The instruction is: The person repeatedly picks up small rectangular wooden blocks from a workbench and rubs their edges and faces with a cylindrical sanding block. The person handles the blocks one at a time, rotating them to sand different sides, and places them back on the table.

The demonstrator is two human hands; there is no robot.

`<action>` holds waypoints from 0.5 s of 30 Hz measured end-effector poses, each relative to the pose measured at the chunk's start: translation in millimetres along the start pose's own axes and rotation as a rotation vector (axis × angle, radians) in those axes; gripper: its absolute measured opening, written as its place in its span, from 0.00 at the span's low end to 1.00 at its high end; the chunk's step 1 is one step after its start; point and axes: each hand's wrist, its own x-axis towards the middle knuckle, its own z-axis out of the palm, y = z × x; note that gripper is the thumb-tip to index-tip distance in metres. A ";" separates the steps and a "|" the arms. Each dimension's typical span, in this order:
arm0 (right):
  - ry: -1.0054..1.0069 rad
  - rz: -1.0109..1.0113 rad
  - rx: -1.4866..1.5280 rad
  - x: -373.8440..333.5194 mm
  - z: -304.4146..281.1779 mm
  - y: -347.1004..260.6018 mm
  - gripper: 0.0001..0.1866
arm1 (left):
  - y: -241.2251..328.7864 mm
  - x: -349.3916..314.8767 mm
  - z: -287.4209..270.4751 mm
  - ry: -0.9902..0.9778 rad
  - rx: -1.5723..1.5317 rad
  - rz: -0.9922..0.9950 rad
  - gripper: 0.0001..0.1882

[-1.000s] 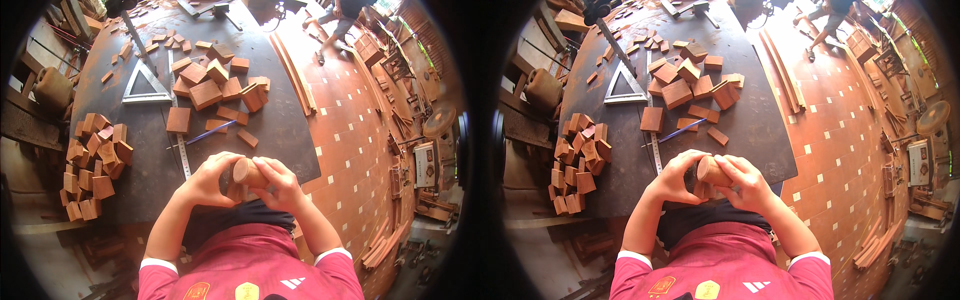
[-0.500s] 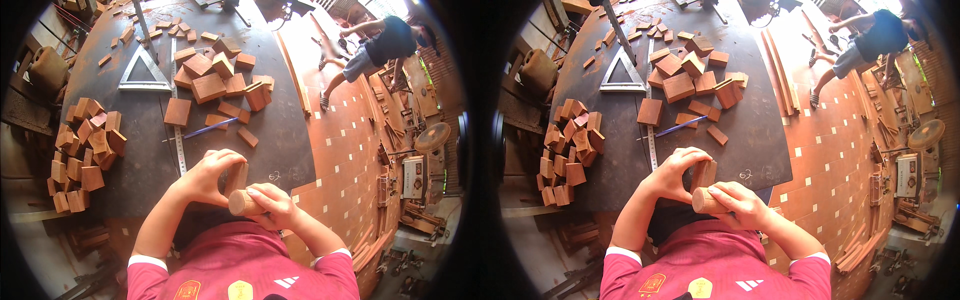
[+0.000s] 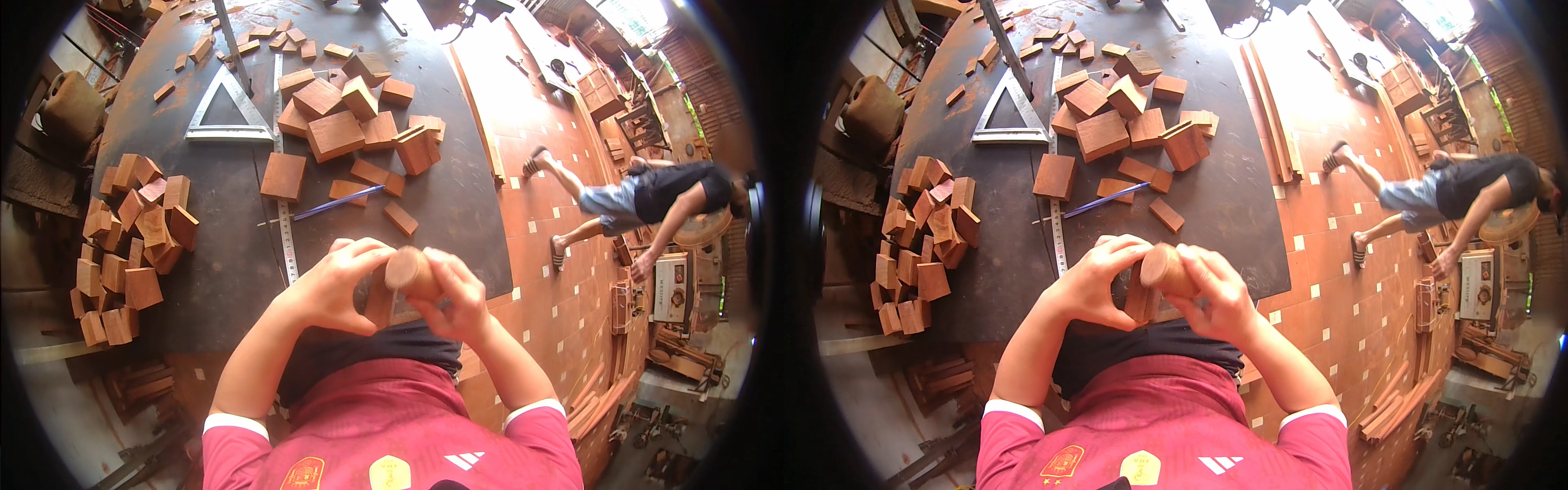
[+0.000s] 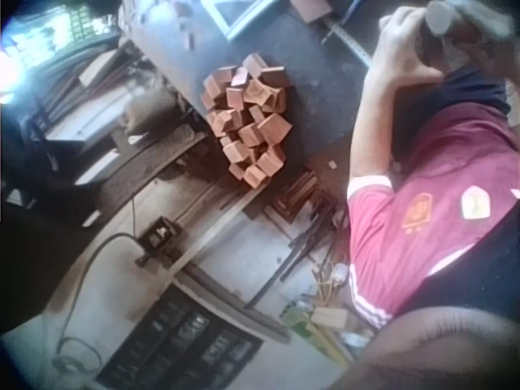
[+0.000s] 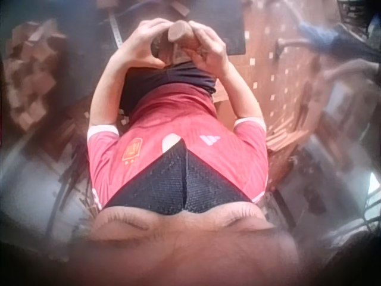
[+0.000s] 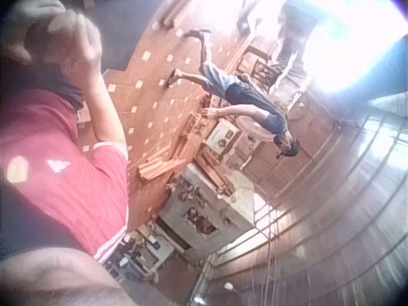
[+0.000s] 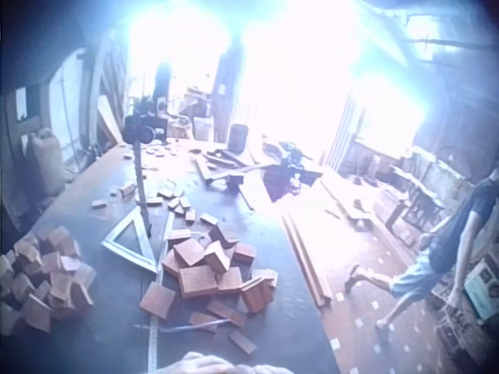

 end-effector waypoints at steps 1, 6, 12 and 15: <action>-0.010 -0.020 0.002 -1.0 -0.2 -1.1 0.33 | -0.4 -1.1 0.9 0.015 0.003 0.004 0.46; -0.225 -0.155 0.240 -26.7 0.8 -12.8 0.35 | -0.6 2.0 -0.8 0.004 -0.004 0.016 0.46; -0.123 -0.046 0.006 10.1 -14.9 -8.8 0.36 | 0.8 4.9 3.1 -0.008 -0.008 0.004 0.45; -0.321 -0.161 0.192 -3.9 -16.7 -20.2 0.38 | 1.0 7.3 4.2 -0.025 0.006 -0.005 0.45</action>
